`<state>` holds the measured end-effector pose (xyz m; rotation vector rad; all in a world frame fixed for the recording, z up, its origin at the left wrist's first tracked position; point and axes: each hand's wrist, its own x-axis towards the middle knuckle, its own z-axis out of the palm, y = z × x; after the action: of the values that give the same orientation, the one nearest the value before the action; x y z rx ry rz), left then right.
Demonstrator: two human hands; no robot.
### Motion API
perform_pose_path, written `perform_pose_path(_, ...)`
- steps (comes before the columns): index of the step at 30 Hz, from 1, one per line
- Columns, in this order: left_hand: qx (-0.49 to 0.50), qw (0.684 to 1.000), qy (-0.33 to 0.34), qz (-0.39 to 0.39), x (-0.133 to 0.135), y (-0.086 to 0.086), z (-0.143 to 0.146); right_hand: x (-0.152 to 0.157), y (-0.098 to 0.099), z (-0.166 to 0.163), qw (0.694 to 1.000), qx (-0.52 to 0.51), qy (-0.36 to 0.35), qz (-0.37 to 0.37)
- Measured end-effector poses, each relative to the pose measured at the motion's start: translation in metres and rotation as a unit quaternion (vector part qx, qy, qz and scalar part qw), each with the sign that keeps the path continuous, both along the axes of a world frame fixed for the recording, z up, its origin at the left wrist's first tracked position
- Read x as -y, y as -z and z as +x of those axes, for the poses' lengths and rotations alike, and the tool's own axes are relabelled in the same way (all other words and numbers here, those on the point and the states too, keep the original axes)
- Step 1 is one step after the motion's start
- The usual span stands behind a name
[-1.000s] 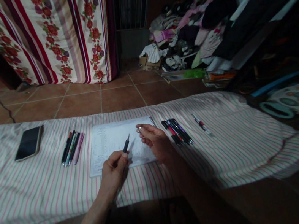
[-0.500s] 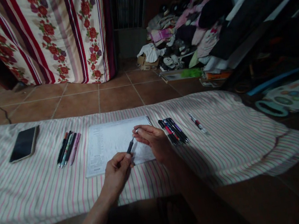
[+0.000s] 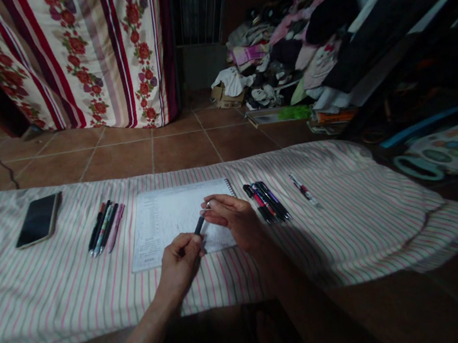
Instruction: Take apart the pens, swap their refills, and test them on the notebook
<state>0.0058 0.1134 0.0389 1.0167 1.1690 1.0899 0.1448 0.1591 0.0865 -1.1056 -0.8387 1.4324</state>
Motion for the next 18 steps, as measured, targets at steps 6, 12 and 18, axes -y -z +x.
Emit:
perform_pose_path(6,0.013,1.000,0.009,-0.015,-0.0013,0.0045,0.0010,0.0011,-0.0004,-0.0012,1.000,-0.018,-0.013,-0.012)
perform_pose_path(12,0.009,1.000,0.000,-0.020,-0.0016,0.0080,0.0005,-0.0002,0.0013,-0.0017,0.999,-0.025,-0.008,-0.020)
perform_pose_path(18,0.010,1.000,0.004,-0.018,-0.0017,0.0064,-0.0001,-0.0002,0.0008,-0.0019,0.999,-0.026,-0.009,-0.016)
